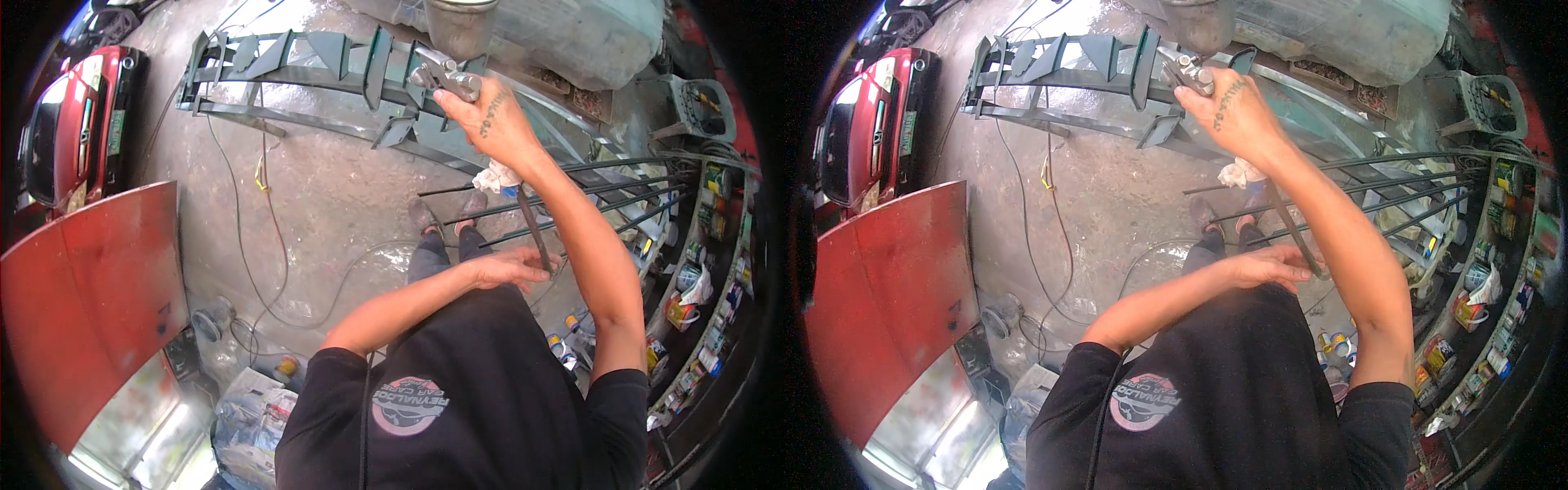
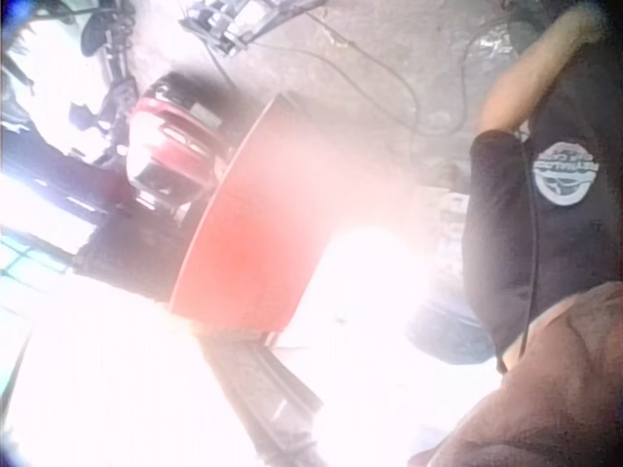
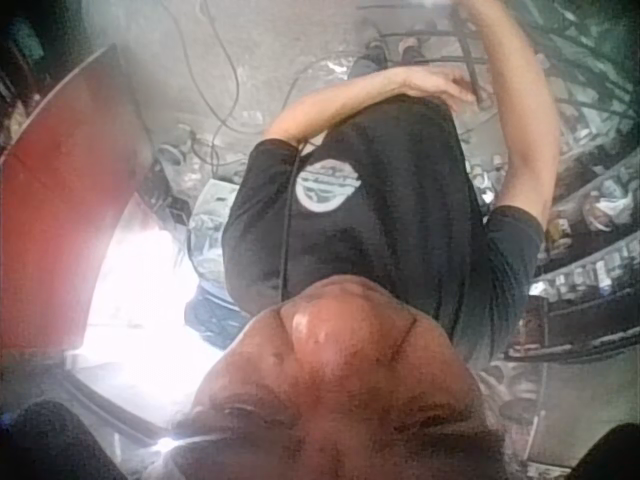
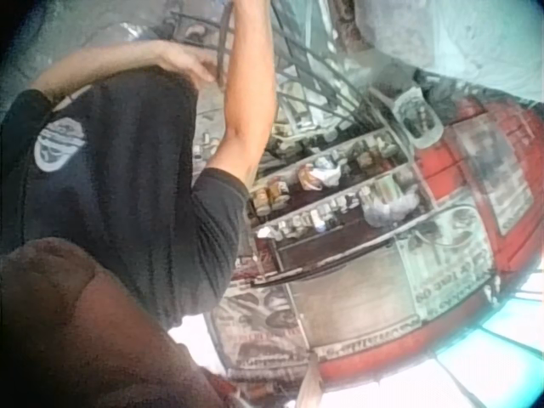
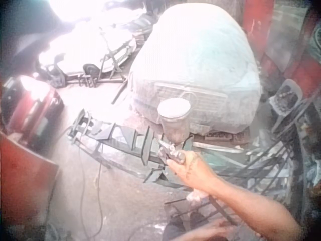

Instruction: The person prepares long metal rods and then uses a spray gun to apply a green coating to a metal bumper frame and the rods.

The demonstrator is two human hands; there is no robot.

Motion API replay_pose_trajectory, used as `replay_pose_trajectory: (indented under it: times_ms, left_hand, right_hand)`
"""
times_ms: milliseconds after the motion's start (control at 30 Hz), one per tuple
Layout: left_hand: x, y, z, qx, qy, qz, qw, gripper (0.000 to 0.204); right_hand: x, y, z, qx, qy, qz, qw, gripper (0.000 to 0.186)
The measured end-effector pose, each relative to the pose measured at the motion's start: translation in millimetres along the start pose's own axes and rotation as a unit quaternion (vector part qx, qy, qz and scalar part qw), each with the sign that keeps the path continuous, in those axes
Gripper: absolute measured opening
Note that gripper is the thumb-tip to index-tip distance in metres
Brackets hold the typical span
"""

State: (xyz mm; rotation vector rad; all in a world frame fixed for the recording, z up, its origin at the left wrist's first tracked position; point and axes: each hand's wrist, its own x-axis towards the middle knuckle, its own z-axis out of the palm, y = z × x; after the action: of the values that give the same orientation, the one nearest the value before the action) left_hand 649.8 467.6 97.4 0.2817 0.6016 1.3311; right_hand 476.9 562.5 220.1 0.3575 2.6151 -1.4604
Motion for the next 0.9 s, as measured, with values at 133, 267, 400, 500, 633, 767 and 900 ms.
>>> replay_pose_trajectory:
  times_ms: [133,267,400,500,633,767,900]
  left_hand:
    - [0,-1,10,0.009,-0.003,-0.015,1.000,0.070]
    - [1,-1,18,0.029,-0.046,-0.010,0.998,0.069]
    - [7,-6,18,0.079,-0.075,-0.015,0.994,0.068]
    - [13,-11,19,0.075,-0.096,-0.020,0.992,0.071]
    - [6,-6,25,0.085,-0.084,-0.039,0.992,0.073]
    - [1,-6,30,0.078,-0.068,-0.044,0.994,0.076]
    - [-1,-3,33,0.086,-0.078,-0.054,0.992,0.076]
  right_hand:
    - [-13,-2,0,-0.013,-0.062,0.041,0.997,0.048]
    - [-31,5,5,-0.004,-0.101,0.073,0.992,0.051]
    - [-54,-12,-1,-0.008,-0.065,0.052,0.996,0.049]
    - [-62,-11,-3,-0.021,-0.058,0.065,0.996,0.048]
    - [-75,-5,2,-0.017,-0.075,0.060,0.995,0.048]
    - [-88,0,15,0.021,-0.103,0.073,0.992,0.049]
    - [-91,-1,14,0.033,-0.125,0.075,0.989,0.047]
